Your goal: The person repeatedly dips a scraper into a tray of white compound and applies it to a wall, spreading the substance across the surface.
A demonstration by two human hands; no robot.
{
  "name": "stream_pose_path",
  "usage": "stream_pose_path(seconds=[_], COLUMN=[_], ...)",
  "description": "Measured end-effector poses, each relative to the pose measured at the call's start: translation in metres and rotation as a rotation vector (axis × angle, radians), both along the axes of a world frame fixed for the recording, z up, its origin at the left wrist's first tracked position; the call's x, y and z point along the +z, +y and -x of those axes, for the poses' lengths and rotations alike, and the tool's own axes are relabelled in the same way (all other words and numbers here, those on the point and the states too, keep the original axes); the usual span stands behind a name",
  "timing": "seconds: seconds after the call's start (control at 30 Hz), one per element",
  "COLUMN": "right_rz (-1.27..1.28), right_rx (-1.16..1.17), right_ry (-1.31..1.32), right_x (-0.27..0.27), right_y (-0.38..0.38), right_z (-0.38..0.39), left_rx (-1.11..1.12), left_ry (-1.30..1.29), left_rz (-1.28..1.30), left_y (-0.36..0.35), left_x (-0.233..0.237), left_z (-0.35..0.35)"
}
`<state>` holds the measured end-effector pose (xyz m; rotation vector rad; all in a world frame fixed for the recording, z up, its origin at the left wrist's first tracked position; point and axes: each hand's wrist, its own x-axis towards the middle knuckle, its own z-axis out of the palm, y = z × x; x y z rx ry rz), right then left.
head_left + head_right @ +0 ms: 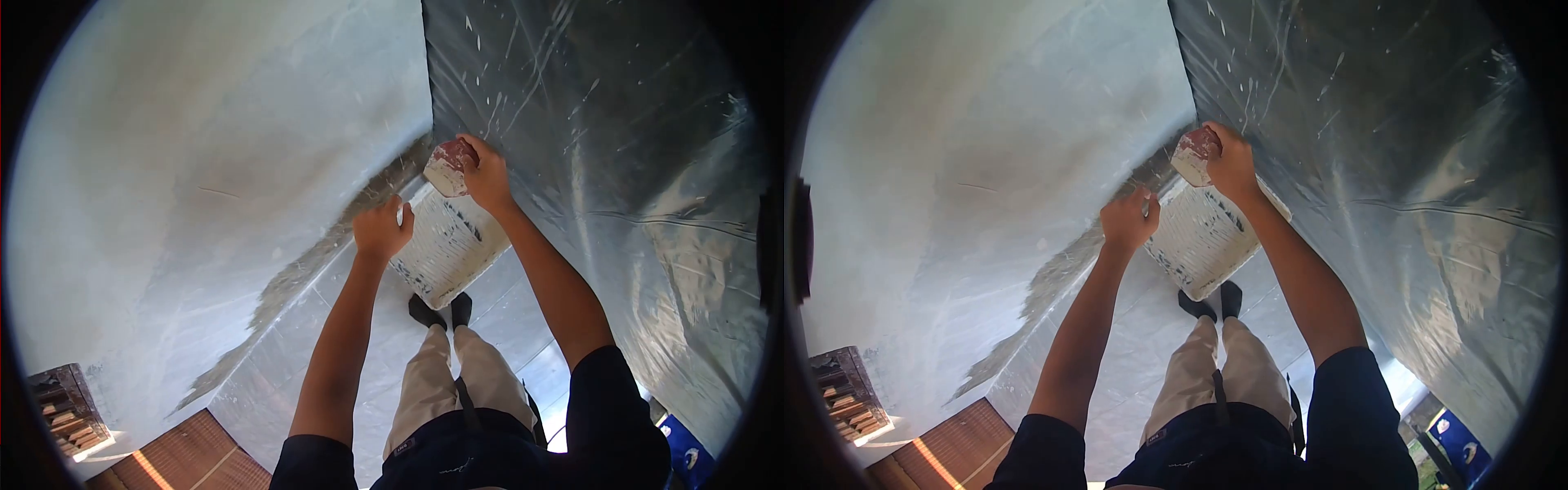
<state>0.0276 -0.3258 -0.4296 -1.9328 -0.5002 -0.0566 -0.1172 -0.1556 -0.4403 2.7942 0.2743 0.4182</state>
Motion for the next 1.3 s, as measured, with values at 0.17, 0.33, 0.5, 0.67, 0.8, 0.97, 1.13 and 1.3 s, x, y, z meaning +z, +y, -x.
stream_pose_path(seconds=[0.17, 0.33, 0.5, 0.67, 0.8, 0.97, 1.13, 1.3], right_rz=[0.065, 0.151, 0.141, 0.211, 0.282, 0.292, 0.271, 0.300], right_rx=[-0.006, -0.080, -0.176, -0.200, -0.202, -0.223, -0.200, -0.135], right_ry=[0.085, 0.137, 0.177, 0.221, 0.259, 0.128, 0.054, 0.032], right_x=[-0.050, -0.096, -0.135, -0.154, -0.171, -0.192, -0.208, -0.209], right_y=[-0.020, -0.042, -0.060, -0.072, -0.075, -0.071, -0.064, -0.059], right_z=[0.016, 0.021, 0.013, 0.017, 0.024, 0.021, 0.012, 0.008], left_rx=[0.037, 0.043, 0.029, 0.010, 0.043, 0.007, -0.017, -0.005], left_ry=[0.112, 0.207, 0.179, 0.130, 0.173, 0.159, 0.176, 0.227], left_rz=[0.024, 0.050, 0.003, -0.104, -0.037, 0.070, 0.072, 0.080], left_y=[-0.016, -0.032, -0.040, -0.053, -0.061, -0.062, -0.064, -0.066], left_x=[-0.037, -0.074, -0.099, -0.106, -0.128, -0.161, -0.168, -0.175], left_z=[0.012, 0.028, 0.040, 0.041, 0.043, 0.045, 0.045, 0.049])
